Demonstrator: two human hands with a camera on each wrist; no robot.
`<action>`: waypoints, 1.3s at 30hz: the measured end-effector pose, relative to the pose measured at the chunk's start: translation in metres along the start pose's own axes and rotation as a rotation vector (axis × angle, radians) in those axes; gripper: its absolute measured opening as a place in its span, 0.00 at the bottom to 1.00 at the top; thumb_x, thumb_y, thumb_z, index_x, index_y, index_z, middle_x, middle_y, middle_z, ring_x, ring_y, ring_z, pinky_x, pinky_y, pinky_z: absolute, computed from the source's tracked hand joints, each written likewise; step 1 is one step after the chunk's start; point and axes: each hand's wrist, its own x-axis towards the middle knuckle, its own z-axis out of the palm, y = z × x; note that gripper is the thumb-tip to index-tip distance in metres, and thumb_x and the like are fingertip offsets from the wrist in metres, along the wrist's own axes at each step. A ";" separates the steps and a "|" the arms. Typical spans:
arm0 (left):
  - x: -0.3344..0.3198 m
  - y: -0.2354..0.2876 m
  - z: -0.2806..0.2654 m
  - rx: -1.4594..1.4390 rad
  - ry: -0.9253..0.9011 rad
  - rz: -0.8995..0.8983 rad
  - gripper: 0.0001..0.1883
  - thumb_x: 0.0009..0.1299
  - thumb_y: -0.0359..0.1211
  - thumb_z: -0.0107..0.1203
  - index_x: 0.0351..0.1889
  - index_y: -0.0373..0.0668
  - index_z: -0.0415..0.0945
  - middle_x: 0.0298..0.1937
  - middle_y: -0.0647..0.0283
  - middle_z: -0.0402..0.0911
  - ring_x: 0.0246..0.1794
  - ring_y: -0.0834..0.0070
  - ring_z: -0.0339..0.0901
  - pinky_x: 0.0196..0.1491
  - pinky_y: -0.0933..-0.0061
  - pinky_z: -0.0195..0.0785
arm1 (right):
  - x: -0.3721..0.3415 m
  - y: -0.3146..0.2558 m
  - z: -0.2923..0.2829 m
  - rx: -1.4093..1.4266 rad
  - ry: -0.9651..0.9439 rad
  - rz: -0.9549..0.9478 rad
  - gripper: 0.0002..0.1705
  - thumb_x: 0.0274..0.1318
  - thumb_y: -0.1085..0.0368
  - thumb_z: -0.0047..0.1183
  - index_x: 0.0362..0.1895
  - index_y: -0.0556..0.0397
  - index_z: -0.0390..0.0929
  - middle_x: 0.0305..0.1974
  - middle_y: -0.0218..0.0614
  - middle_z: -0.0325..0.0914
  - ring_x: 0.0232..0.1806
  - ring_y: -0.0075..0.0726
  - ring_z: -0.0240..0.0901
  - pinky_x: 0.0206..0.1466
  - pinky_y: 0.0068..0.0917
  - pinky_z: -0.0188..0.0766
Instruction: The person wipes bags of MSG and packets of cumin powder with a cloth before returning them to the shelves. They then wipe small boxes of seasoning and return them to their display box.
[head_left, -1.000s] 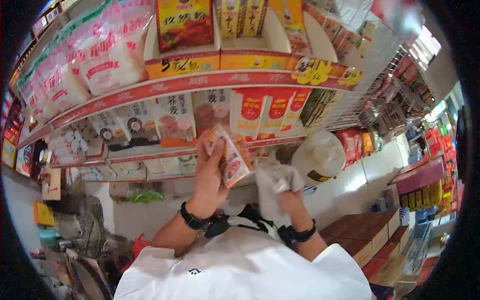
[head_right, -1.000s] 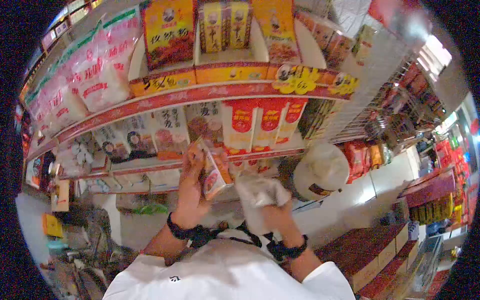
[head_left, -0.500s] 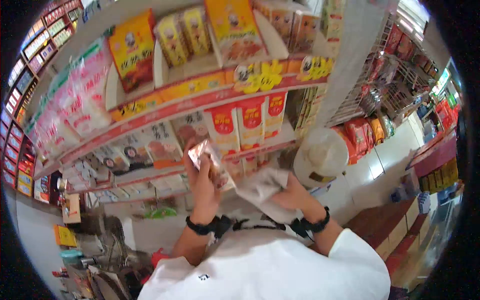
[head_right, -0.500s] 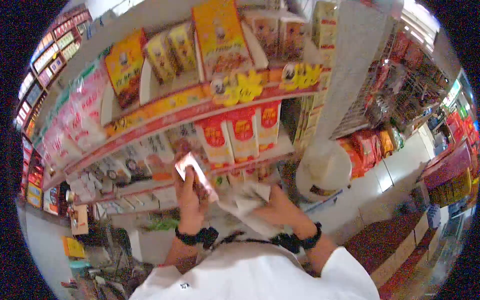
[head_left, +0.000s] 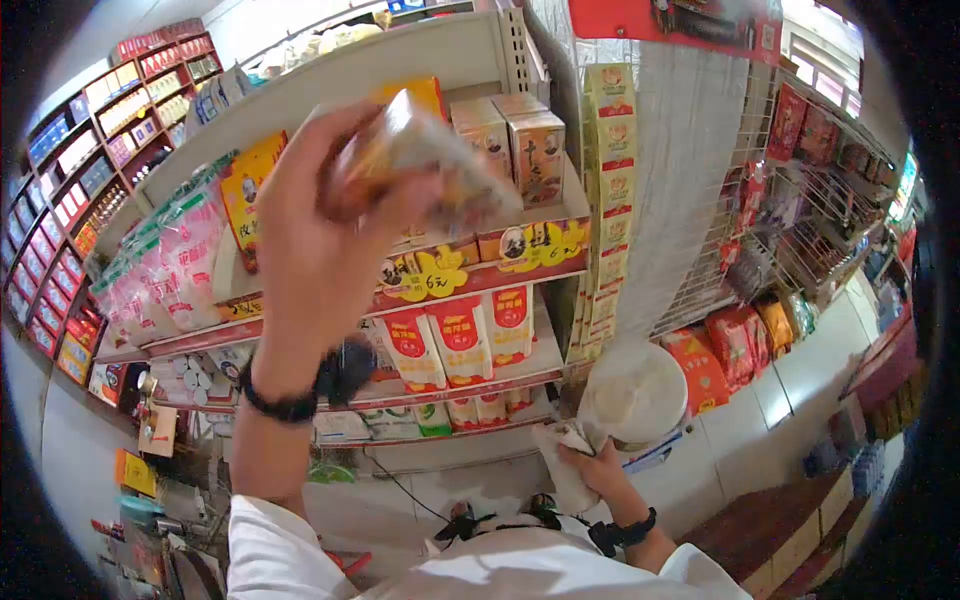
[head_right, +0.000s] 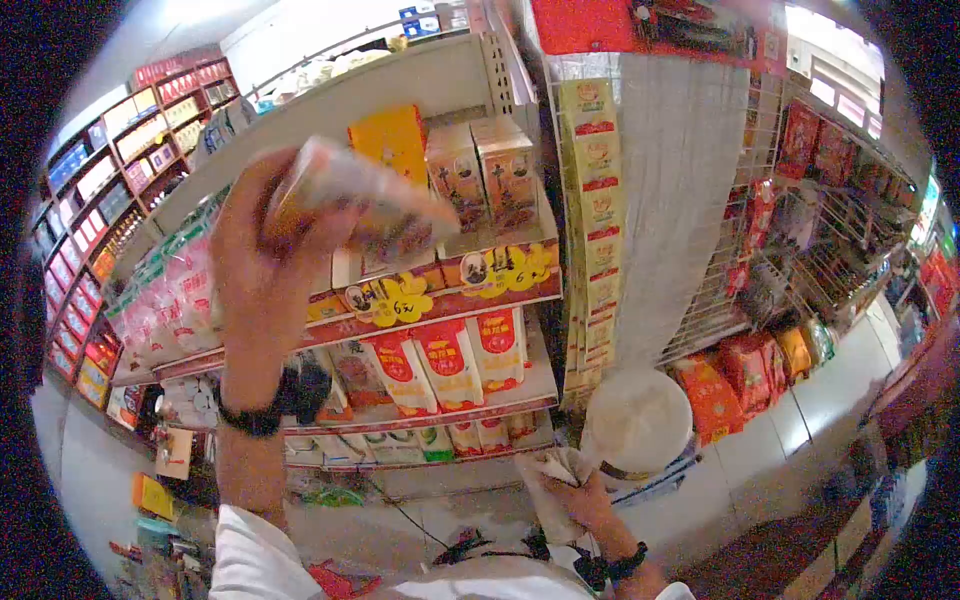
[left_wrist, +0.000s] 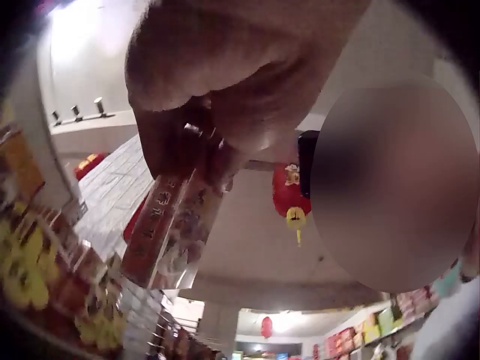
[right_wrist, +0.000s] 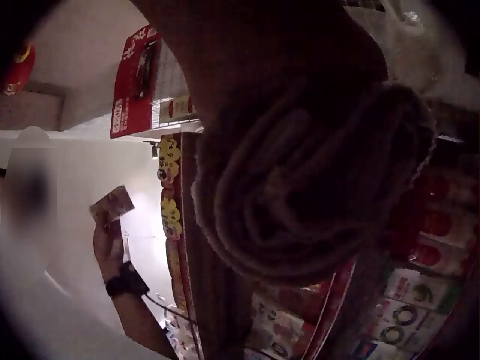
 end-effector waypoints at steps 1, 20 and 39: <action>0.019 -0.007 0.015 -0.113 -0.014 -0.030 0.24 0.63 0.32 0.73 0.56 0.37 0.78 0.46 0.62 0.85 0.48 0.80 0.80 0.50 0.75 0.76 | 0.007 0.005 -0.004 -0.104 0.011 0.026 0.32 0.55 0.56 0.74 0.60 0.56 0.79 0.54 0.39 0.83 0.54 0.35 0.79 0.59 0.33 0.78; 0.068 -0.067 0.096 0.699 -0.427 0.172 0.18 0.61 0.29 0.68 0.48 0.39 0.76 0.43 0.51 0.81 0.48 0.54 0.80 0.52 0.60 0.74 | -0.003 -0.027 -0.074 0.094 -0.035 0.102 0.36 0.52 0.61 0.76 0.59 0.70 0.75 0.51 0.45 0.83 0.50 0.34 0.81 0.52 0.33 0.81; 0.073 -0.068 0.093 0.510 -0.554 0.060 0.21 0.66 0.29 0.68 0.56 0.45 0.73 0.42 0.50 0.76 0.45 0.52 0.80 0.48 0.55 0.73 | 0.022 0.017 -0.087 0.055 0.035 -0.064 0.29 0.52 0.63 0.75 0.55 0.65 0.80 0.48 0.41 0.85 0.46 0.33 0.82 0.49 0.32 0.82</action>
